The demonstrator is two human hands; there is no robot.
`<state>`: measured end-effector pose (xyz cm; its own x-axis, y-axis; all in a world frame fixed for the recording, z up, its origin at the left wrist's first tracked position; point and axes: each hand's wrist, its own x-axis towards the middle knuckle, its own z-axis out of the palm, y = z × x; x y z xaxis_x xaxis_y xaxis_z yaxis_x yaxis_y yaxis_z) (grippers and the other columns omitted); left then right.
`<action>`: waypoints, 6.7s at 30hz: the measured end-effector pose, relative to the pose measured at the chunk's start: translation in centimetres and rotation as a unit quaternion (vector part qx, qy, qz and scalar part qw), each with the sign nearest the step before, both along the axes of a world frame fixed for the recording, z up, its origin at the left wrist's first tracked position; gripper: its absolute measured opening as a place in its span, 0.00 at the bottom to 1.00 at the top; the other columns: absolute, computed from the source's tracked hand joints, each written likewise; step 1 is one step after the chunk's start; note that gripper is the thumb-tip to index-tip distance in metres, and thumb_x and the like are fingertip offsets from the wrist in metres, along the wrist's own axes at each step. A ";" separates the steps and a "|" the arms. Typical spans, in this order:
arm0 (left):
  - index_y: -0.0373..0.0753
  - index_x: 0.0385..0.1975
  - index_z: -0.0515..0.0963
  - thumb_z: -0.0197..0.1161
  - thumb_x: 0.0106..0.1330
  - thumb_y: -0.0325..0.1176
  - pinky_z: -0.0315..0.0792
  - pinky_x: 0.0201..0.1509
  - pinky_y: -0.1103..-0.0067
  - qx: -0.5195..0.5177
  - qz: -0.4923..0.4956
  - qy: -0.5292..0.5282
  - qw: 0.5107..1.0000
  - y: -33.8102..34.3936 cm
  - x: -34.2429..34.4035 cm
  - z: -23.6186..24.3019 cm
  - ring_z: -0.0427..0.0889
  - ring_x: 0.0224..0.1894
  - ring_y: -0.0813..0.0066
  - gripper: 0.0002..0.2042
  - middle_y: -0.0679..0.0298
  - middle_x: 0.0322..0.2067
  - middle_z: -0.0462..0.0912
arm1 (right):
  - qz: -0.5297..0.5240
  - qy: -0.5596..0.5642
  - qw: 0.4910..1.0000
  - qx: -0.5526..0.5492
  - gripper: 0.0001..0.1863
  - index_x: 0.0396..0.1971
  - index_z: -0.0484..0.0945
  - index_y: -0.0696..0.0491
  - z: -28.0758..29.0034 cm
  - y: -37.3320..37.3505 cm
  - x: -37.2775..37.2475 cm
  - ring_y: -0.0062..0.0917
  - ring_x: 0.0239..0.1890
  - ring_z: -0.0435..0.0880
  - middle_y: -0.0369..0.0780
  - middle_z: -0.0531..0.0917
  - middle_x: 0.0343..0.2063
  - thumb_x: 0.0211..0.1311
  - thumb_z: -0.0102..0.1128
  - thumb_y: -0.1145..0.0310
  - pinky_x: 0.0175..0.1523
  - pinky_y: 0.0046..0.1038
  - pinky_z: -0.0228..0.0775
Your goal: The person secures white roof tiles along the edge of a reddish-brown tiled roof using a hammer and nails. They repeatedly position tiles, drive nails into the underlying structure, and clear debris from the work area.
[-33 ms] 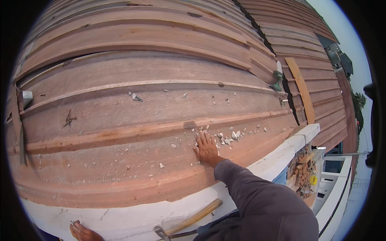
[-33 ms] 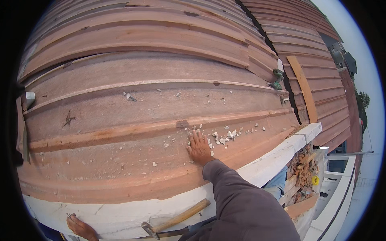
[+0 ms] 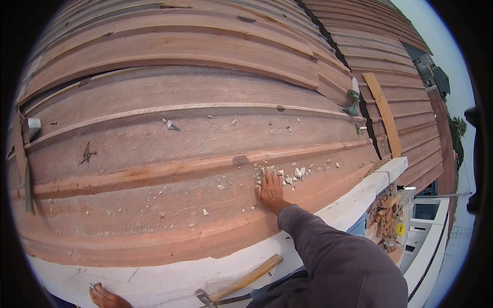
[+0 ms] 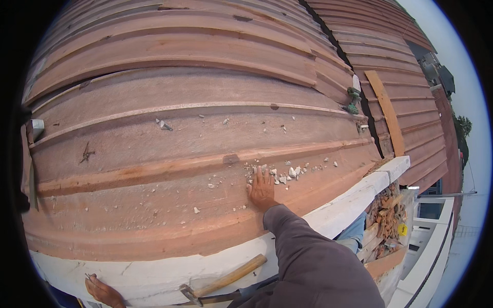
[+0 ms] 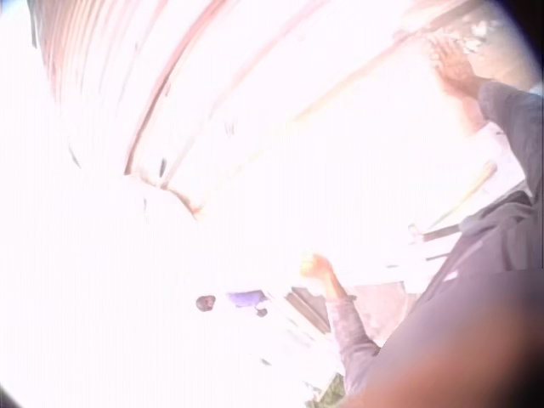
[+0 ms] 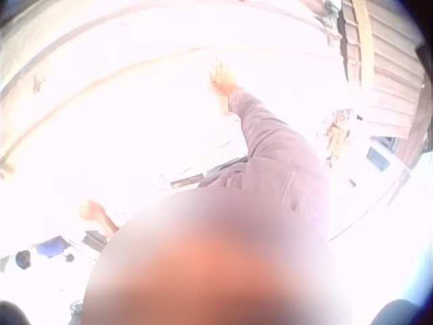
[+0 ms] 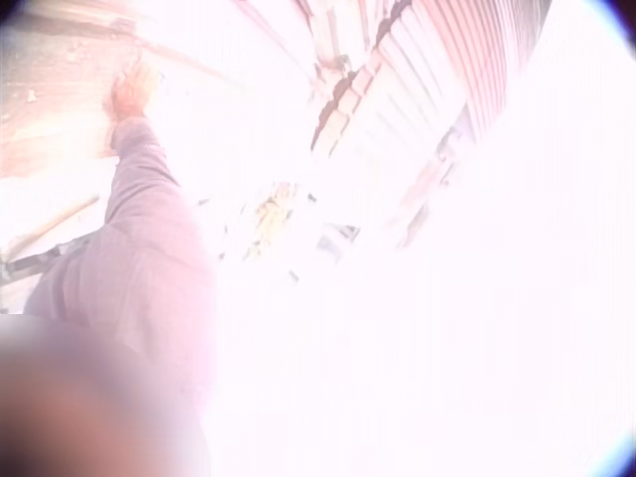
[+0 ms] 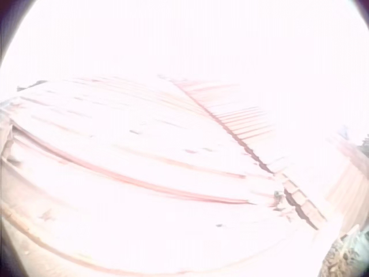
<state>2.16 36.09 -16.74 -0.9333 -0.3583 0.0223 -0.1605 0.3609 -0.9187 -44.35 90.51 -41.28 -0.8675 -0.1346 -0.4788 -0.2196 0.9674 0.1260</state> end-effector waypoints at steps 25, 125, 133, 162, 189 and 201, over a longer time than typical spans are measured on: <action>0.42 0.52 0.82 0.60 0.73 0.37 0.78 0.57 0.59 0.001 0.076 -0.116 0.990 -0.1 1.4 1.7 0.84 0.50 0.60 0.13 0.59 0.48 0.87 | 0.093 0.105 0.962 -0.232 0.29 0.72 0.73 0.57 -0.3 -2.8 -9.7 0.48 0.78 0.66 0.53 0.68 0.77 0.75 0.55 0.63 0.78 0.51 0.55; 0.33 0.43 0.82 0.60 0.78 0.40 0.64 0.72 0.54 0.294 0.142 0.507 0.798 5.6 -11.1 5.0 0.75 0.66 0.48 0.14 0.45 0.54 0.83 | 0.434 -0.102 0.812 -0.377 0.15 0.51 0.81 0.51 25.4 1.1 12.3 0.41 0.43 0.91 0.45 0.90 0.42 0.67 0.64 0.64 0.47 0.44 0.82; 0.32 0.46 0.82 0.60 0.78 0.39 0.62 0.76 0.55 0.304 0.121 0.433 0.840 4.5 -10.4 4.1 0.75 0.67 0.50 0.14 0.46 0.56 0.82 | 0.116 -0.009 0.917 -0.382 0.19 0.52 0.81 0.51 28.2 15.9 10.6 0.45 0.37 0.91 0.46 0.90 0.38 0.67 0.71 0.59 0.43 0.47 0.82; 0.33 0.51 0.82 0.57 0.80 0.41 0.69 0.69 0.55 0.786 -0.120 -0.102 0.597 77.8 -49.9 -29.8 0.78 0.65 0.47 0.16 0.49 0.59 0.82 | -0.388 0.221 0.836 -0.319 0.16 0.35 0.77 0.60 17.1 46.9 11.2 0.51 0.34 0.82 0.52 0.81 0.30 0.67 0.73 0.63 0.41 0.48 0.72; 0.33 0.64 0.78 0.55 0.80 0.40 0.55 0.80 0.53 0.773 -0.083 -0.125 0.616 79.7 -49.3 -32.9 0.68 0.78 0.52 0.21 0.54 0.71 0.77 | -0.158 -0.244 0.957 -0.020 0.17 0.53 0.82 0.57 9.6 48.8 -11.6 0.44 0.53 0.92 0.49 0.92 0.45 0.73 0.62 0.63 0.54 0.48 0.84; 0.34 0.63 0.79 0.55 0.80 0.40 0.58 0.78 0.52 0.770 -0.129 -0.141 0.609 80.3 -49.9 -32.7 0.70 0.76 0.49 0.20 0.51 0.70 0.77 | -0.500 0.243 0.789 -0.262 0.29 0.40 0.73 0.58 12.7 49.0 4.8 0.58 0.28 0.88 0.55 0.84 0.22 0.64 0.78 0.49 0.34 0.53 0.78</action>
